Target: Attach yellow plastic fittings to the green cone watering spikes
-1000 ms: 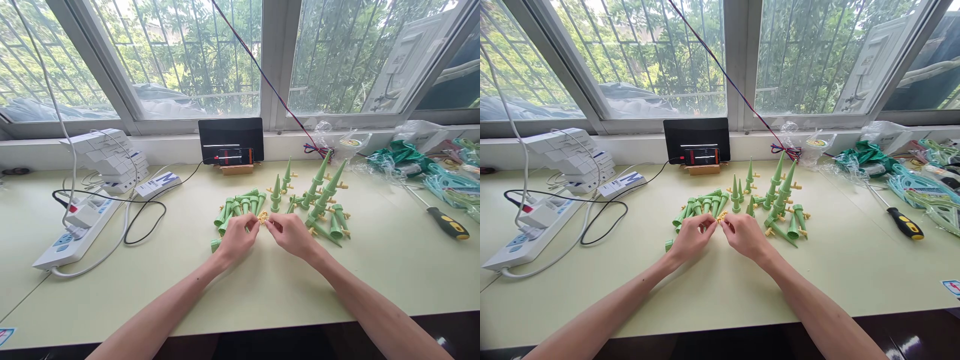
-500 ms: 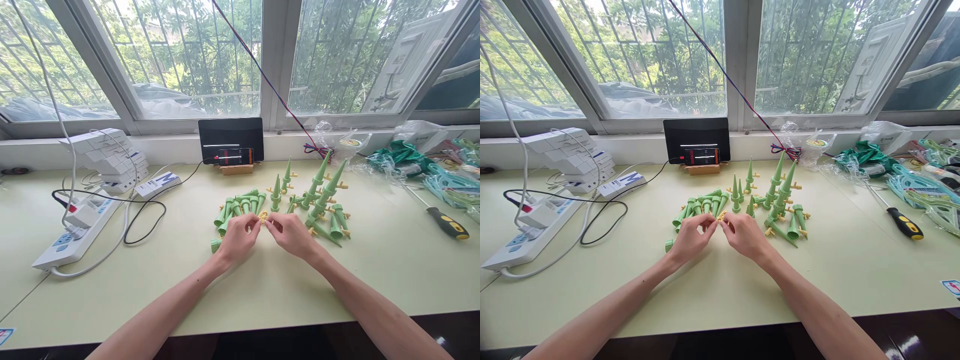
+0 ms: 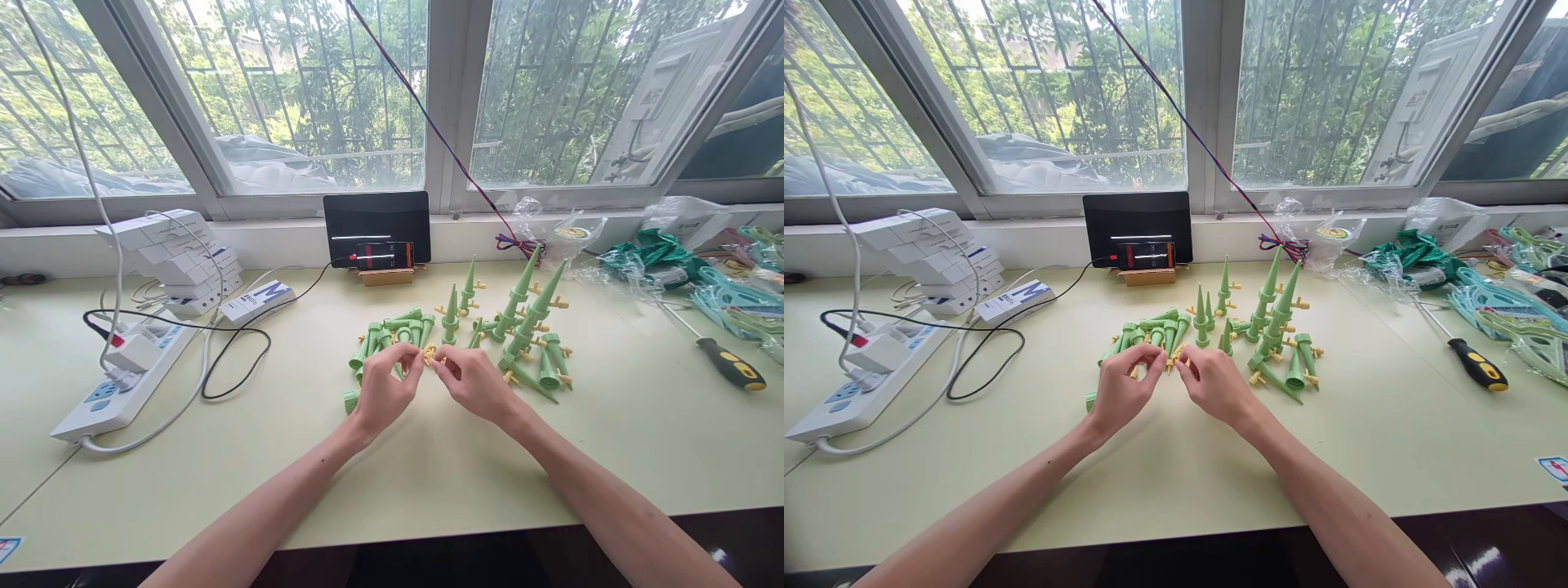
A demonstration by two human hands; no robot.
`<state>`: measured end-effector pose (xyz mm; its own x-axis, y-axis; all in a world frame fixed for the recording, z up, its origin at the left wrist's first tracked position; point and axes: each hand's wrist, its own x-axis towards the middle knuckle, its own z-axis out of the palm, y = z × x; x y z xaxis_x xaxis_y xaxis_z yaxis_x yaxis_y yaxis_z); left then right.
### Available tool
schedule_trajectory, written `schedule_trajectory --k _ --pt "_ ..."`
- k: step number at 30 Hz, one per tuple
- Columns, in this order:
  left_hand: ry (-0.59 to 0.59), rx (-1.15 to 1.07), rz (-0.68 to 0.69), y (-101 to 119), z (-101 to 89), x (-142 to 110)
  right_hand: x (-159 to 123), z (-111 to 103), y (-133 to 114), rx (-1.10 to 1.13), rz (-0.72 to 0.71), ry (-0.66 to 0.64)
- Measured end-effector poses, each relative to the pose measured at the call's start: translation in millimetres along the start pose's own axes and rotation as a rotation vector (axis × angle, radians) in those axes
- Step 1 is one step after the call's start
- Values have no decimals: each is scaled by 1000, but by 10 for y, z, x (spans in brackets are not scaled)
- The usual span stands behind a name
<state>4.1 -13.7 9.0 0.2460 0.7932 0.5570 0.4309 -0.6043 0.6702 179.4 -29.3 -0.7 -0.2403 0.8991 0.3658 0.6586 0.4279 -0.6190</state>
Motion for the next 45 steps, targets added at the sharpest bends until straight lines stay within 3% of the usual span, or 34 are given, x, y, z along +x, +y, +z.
schedule_trajectory --k 15,26,37,45 --pt "39 -2 150 10 8 -56 -5 -3 -12 14 21 -10" --pt "53 -25 164 67 -5 -65 -5 -6 -17 50 30 3" --pt "8 -110 388 85 35 -131 -9 -7 -19 87 10 -8" --pt "-53 -64 359 109 62 -169 -12 -7 -26 117 -6 41"
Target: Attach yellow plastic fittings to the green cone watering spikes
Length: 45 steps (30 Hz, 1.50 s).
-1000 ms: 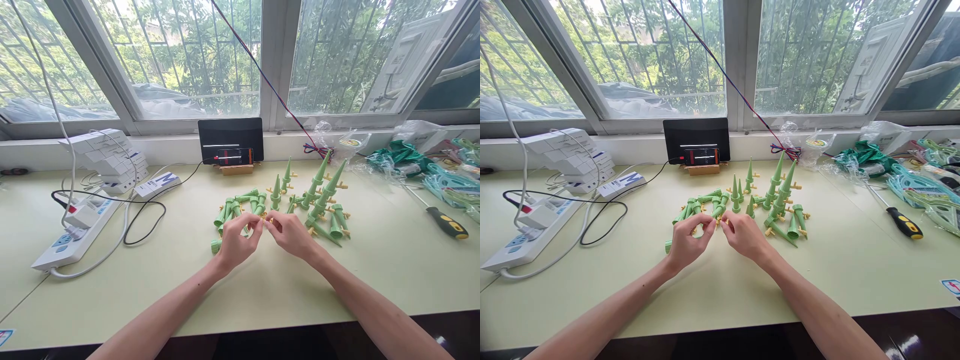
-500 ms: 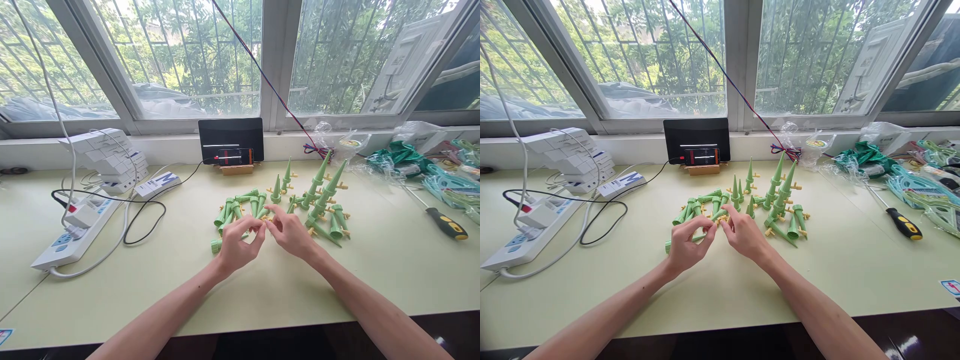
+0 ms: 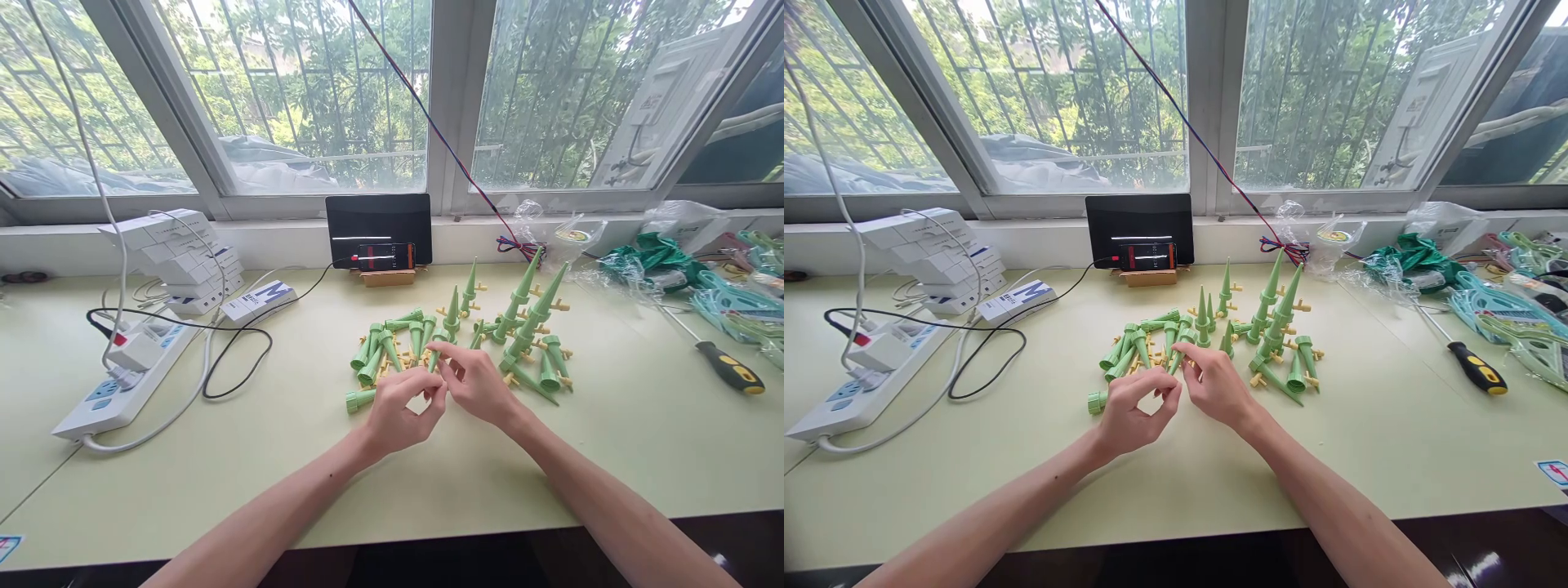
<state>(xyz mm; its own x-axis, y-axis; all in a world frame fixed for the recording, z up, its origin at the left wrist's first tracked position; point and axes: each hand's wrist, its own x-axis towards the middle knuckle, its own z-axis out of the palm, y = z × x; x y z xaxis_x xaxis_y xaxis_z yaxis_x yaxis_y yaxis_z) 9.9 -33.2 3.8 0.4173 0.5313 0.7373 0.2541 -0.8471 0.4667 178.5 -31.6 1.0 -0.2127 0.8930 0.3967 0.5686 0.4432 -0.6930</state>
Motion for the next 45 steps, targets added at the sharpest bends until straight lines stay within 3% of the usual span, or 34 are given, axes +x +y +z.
schedule_trajectory --k 14,22,26,31,45 --pt "-152 2 8 -69 22 -32 9 7 -44 82 -74 71" --pt "-230 6 -65 -93 40 -70 0 -11 -81 83 -91 132" --pt "-186 23 -97 -123 39 -53 7 -14 -73 89 -73 165" --pt "-97 107 -243 -162 -5 -10 13 -7 -48 104 -75 162" --pt "-132 60 -385 -186 -20 60 17 -2 -50 112 -90 113"
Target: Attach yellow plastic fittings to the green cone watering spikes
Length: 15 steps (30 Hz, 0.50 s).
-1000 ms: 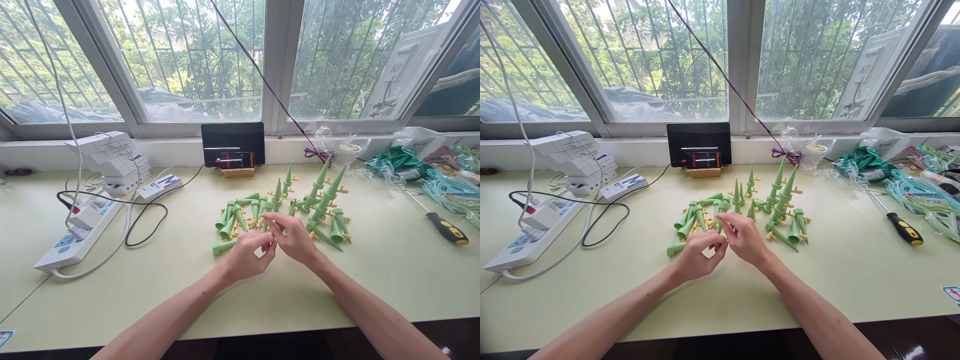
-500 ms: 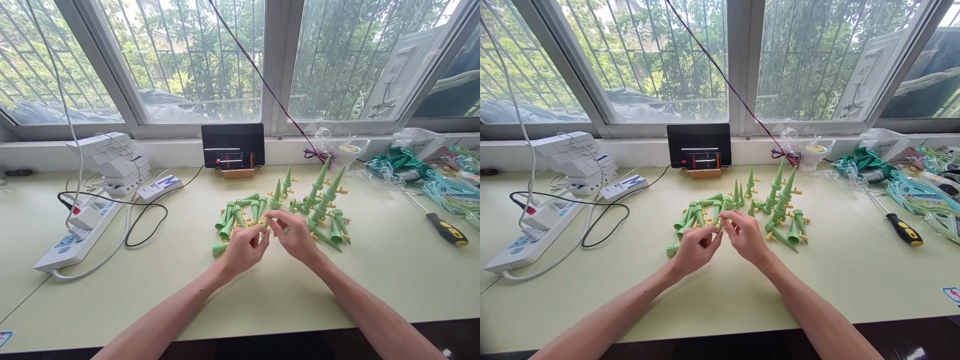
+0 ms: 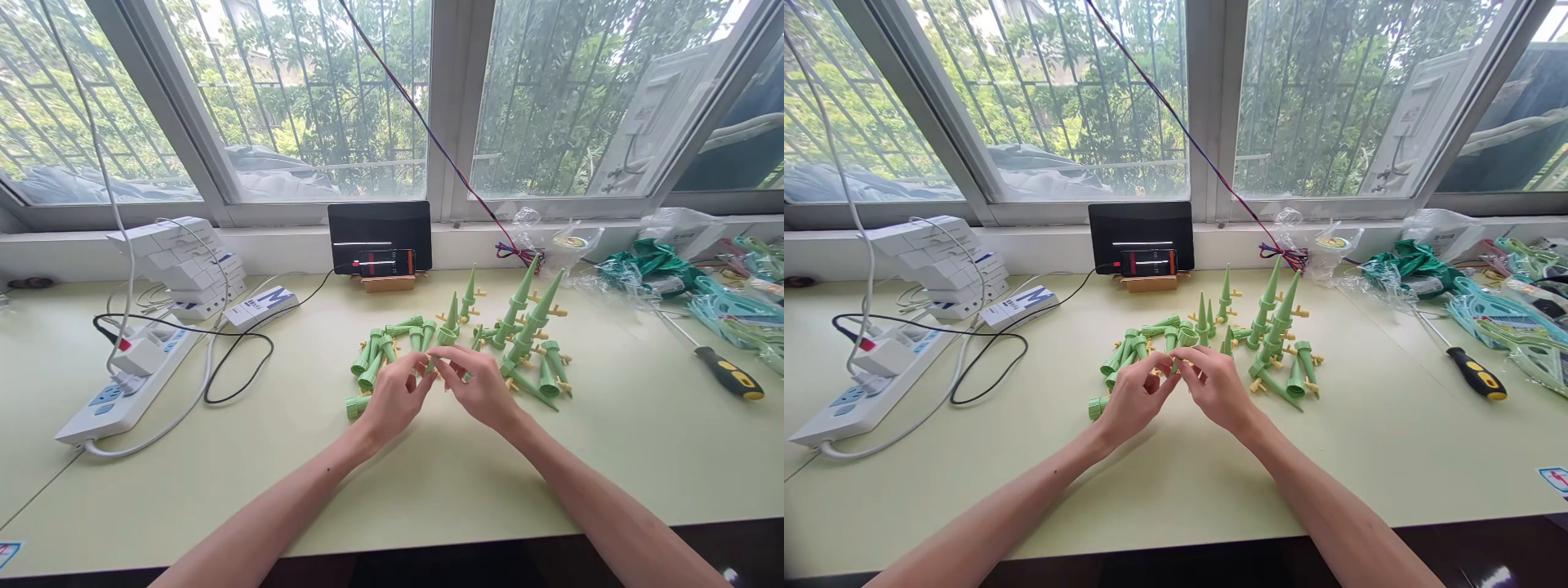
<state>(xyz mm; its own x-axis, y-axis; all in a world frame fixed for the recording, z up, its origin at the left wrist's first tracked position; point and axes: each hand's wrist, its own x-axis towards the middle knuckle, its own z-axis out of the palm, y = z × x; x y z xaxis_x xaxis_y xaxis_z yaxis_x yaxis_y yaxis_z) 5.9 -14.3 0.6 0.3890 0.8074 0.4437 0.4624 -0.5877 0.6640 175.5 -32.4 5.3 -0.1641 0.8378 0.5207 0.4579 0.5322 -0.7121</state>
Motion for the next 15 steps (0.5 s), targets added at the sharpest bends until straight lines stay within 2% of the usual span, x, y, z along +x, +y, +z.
schedule_trajectory --k 7,15 --pt "-55 -142 -115 32 -18 2 -4 4 23 9 -32 -19" --pt "-68 -194 -143 5 -21 11 -11 -3 6 14 -49 -72"
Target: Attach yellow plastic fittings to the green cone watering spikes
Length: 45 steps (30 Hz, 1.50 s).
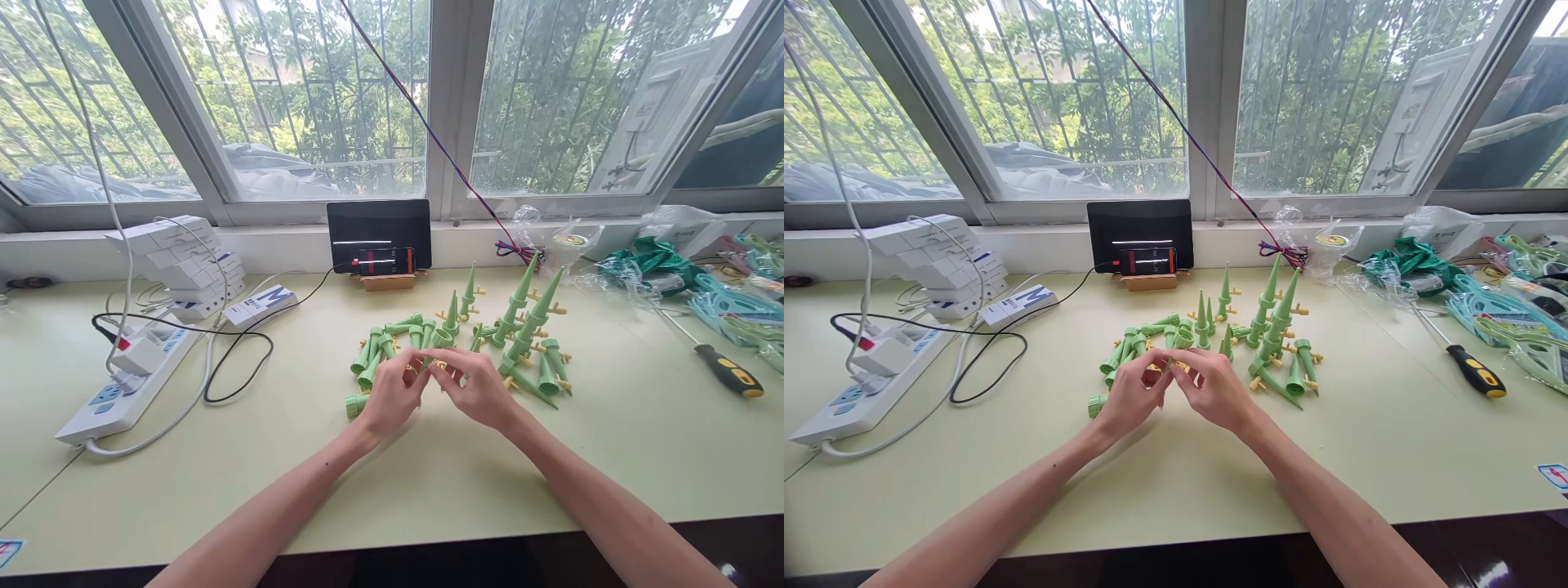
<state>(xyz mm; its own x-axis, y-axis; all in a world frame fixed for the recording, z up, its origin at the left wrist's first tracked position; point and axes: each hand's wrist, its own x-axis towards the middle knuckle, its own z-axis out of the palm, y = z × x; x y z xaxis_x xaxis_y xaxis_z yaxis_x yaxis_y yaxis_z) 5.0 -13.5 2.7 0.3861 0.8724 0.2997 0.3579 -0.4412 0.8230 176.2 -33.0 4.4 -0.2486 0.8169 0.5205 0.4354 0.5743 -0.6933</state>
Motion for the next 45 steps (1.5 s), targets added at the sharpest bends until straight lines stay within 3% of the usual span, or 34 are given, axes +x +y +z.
schedule_trajectory --k 6,20,29,45 --pt "14 -14 -46 -56 6 26 0 -1 -11 4 -41 -36" --pt "168 -70 -126 -89 -29 65 17 4 50 -73 113 82" --pt "336 -227 -93 -62 -32 99 -8 33 228 -200 120 -12" --pt "342 -276 -91 7 -43 67 -37 68 202 -204 179 -131"
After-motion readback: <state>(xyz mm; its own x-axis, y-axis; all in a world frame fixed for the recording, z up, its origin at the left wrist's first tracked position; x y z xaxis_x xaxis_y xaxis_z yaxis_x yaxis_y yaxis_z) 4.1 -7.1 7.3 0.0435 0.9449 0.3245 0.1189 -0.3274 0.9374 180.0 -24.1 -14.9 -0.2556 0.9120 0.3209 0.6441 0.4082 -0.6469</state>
